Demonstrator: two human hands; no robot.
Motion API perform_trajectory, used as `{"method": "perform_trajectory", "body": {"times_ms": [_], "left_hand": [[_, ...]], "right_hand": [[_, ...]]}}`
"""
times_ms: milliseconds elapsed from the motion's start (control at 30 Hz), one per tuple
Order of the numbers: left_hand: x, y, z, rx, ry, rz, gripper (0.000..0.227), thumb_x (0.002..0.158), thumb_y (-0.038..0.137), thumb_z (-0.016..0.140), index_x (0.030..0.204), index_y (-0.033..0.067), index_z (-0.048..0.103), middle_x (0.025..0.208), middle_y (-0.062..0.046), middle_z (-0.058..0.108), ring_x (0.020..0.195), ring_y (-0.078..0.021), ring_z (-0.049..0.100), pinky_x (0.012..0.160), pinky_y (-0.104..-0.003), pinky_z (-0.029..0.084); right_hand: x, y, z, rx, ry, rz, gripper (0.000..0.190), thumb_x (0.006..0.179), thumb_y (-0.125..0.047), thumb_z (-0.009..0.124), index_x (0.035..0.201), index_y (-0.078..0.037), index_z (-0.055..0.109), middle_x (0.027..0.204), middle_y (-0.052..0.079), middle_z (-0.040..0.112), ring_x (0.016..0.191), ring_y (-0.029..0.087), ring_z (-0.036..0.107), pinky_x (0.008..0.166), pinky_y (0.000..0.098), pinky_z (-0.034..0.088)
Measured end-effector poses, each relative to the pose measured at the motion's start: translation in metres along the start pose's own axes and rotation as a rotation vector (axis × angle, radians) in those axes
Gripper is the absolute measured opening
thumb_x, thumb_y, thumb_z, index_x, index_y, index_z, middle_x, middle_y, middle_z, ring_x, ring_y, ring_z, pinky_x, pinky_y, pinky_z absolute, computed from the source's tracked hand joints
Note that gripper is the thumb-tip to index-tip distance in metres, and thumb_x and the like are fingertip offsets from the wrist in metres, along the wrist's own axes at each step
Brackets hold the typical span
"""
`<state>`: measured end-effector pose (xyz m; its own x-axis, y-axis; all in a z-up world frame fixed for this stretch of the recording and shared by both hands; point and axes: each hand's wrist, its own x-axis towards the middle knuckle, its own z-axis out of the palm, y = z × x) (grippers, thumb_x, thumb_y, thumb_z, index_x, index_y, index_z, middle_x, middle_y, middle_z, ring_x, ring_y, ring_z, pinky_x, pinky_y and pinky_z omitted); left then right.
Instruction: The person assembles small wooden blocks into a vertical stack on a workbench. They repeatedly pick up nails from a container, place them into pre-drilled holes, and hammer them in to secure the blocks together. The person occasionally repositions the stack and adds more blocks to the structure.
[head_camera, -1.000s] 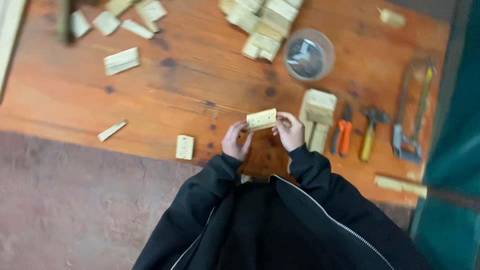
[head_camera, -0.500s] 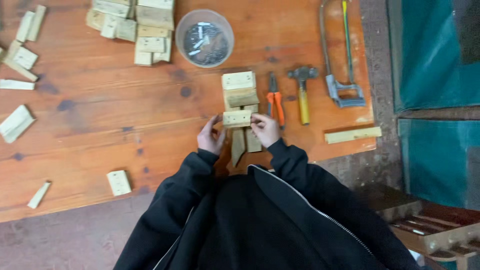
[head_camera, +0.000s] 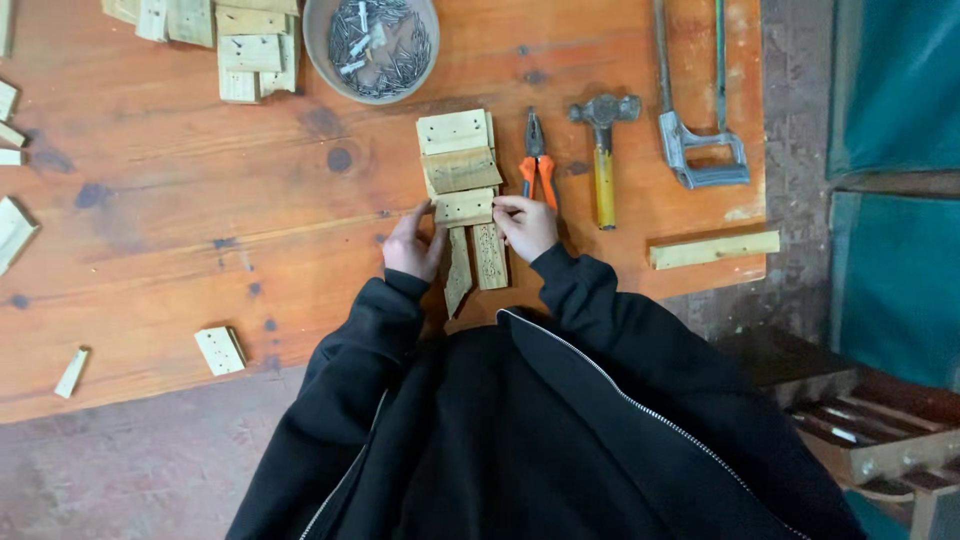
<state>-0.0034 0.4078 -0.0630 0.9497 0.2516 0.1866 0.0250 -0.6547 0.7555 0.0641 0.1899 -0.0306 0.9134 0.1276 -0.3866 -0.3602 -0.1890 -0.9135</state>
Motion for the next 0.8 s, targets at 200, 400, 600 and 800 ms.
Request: {"method": "perform_trajectory", "body": {"times_ms": [200, 400, 600, 800], "left_hand": [[0.000, -0.013, 0.006, 0.072, -0.036, 0.013, 0.053, 0.077, 0.029, 0.085, 0.129, 0.0264, 0.070, 0.110, 0.010, 0.072, 0.090, -0.0190, 0.072, 0.079, -0.034, 0.061], [0.011, -0.004, -0.005, -0.006, -0.114, 0.046, 0.054, 0.078, 0.024, 0.084, 0.130, 0.0184, 0.069, 0.110, 0.001, 0.070, 0.100, -0.0253, 0.072, 0.085, -0.039, 0.060], [0.008, 0.000, -0.005, -0.049, -0.112, 0.017, 0.061, 0.079, 0.020, 0.082, 0.137, 0.0181, 0.065, 0.113, -0.001, 0.069, 0.104, -0.0295, 0.070, 0.089, -0.044, 0.059], [0.011, 0.001, -0.006, -0.068, -0.127, 0.020, 0.060, 0.081, 0.023, 0.083, 0.136, 0.0154, 0.063, 0.113, -0.006, 0.069, 0.101, -0.0341, 0.070, 0.084, -0.048, 0.059]], "right_hand": [[0.012, 0.013, -0.001, -0.027, -0.001, 0.023, 0.021, 0.090, -0.006, 0.072, 0.109, 0.001, 0.075, 0.090, 0.021, 0.071, 0.050, 0.018, 0.068, 0.033, 0.0235, 0.054], [0.009, 0.005, -0.002, -0.064, 0.017, 0.031, 0.021, 0.091, -0.003, 0.068, 0.110, 0.003, 0.074, 0.097, 0.024, 0.071, 0.056, 0.018, 0.070, 0.036, 0.0236, 0.053], [0.006, 0.004, -0.004, -0.102, 0.010, -0.004, 0.021, 0.091, -0.005, 0.069, 0.110, 0.001, 0.074, 0.096, 0.022, 0.072, 0.055, 0.020, 0.071, 0.039, 0.0268, 0.055], [0.010, 0.010, -0.004, -0.114, 0.022, -0.041, 0.023, 0.087, 0.000, 0.070, 0.110, 0.001, 0.074, 0.093, 0.023, 0.071, 0.056, 0.024, 0.072, 0.042, 0.0290, 0.054]]}}
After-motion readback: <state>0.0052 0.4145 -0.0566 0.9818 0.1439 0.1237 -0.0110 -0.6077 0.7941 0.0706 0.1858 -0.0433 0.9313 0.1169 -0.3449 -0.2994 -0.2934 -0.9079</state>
